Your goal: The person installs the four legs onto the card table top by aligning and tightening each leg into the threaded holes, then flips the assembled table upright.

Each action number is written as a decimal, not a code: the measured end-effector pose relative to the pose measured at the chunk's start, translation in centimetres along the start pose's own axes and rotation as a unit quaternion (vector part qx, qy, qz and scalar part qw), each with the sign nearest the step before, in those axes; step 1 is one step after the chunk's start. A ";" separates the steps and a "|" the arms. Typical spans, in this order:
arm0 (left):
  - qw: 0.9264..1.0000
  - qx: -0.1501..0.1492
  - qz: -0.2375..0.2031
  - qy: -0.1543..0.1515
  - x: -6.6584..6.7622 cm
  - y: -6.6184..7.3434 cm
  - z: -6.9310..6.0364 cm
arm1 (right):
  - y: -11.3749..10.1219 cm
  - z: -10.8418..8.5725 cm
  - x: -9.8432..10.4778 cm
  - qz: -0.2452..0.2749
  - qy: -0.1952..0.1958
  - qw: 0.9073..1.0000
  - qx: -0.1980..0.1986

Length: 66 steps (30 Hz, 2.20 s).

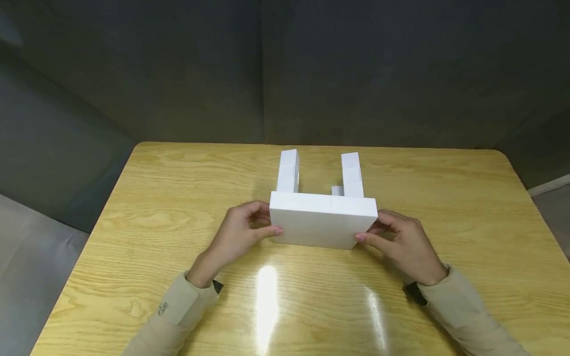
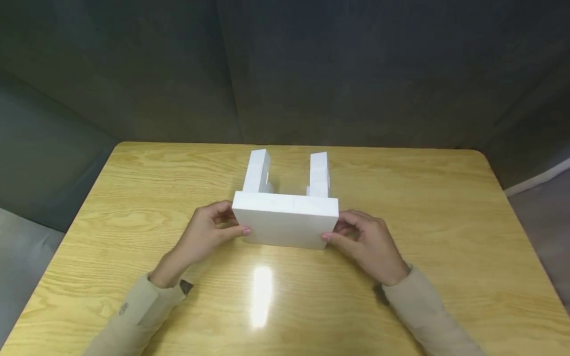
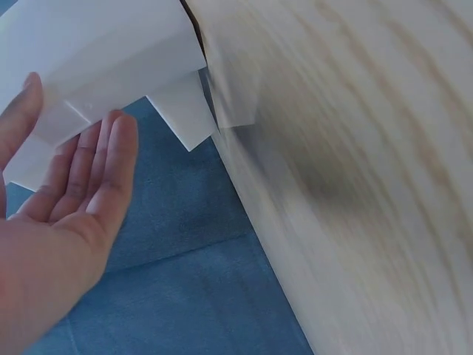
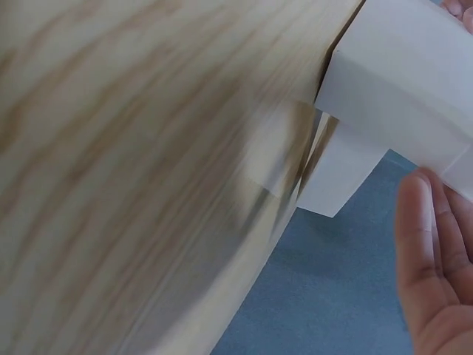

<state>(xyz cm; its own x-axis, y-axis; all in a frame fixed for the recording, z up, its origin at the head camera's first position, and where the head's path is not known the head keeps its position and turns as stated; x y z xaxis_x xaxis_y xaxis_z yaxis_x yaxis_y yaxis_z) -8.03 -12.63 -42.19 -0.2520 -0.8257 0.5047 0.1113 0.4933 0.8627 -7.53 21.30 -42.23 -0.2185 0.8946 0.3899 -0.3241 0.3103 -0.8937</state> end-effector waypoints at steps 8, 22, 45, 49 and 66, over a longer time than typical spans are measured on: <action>1.000 -0.003 -0.016 0.013 -0.1 -0.3 -0.2 | -0.2 -0.1 -0.2 -0.006 0.005 1.000 0.000; 0.998 0.008 -0.023 0.052 0.4 0.7 -0.7 | -2.0 -0.1 0.7 0.028 0.024 0.998 -0.050; 0.995 0.006 -0.073 0.061 1.8 2.1 3.1 | -2.3 4.1 2.6 0.089 0.020 0.986 -0.141; 0.992 0.033 -0.097 0.071 1.6 2.1 4.4 | -1.9 5.3 2.6 0.102 0.029 0.981 -0.160; 0.979 0.097 -0.156 0.089 1.0 1.5 6.8 | 0.1 7.7 1.9 0.224 0.058 0.951 -0.205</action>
<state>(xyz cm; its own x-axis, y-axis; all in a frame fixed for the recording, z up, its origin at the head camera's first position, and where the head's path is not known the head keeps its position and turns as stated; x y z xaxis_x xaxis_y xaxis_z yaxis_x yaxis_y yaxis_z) -14.66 -10.87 -40.64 -0.0717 -0.9705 0.2301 -0.1340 0.2380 0.9620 -15.03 20.53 -39.93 -0.1397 0.9886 -0.0555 0.1692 -0.0314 -0.9851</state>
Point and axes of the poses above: each hand's wrist, its own z-axis towards the middle knuckle, its own x-axis out of the back of the hand, y = z × x, the point moved 2 cm from there along z, towards the middle knuckle, and after that the axes turned 11 degrees about z, right-handed, at the moved point
